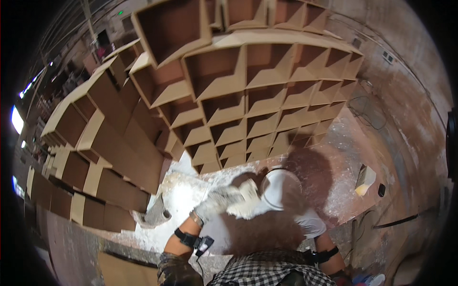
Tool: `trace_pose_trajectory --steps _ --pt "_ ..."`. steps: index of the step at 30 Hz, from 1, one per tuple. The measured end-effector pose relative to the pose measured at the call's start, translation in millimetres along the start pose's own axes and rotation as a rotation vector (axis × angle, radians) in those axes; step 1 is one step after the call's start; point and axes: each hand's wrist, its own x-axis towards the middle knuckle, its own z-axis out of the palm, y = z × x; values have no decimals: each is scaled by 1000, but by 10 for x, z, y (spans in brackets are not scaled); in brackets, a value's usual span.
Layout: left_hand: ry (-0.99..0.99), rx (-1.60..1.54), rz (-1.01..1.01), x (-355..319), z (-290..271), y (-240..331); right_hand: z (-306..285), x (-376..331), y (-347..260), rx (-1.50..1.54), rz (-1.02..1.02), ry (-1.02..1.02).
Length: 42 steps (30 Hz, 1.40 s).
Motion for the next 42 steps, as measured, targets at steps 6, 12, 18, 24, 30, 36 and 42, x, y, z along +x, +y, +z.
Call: trace_pose_trajectory --steps 6,12,18,24,30,36,42 --pt "-346 962 125 91 800 550 358 327 -594 -91 -331 -152" --pt "-159 942 277 255 626 582 51 216 5 93 -155 -427" --pt "156 685 346 143 648 1379 -487 165 -6 -54 -333 -187" --pt "-80 939 605 375 1195 1346 -794 119 381 551 12 333" --pt "-189 1324 129 560 1815 743 -772 107 -51 758 114 116" --pt "65 1005 195 256 1722 937 -873 279 -309 757 396 -220" --pt "-50 -201 129 -426 1023 624 -693 501 -321 995 298 -200"
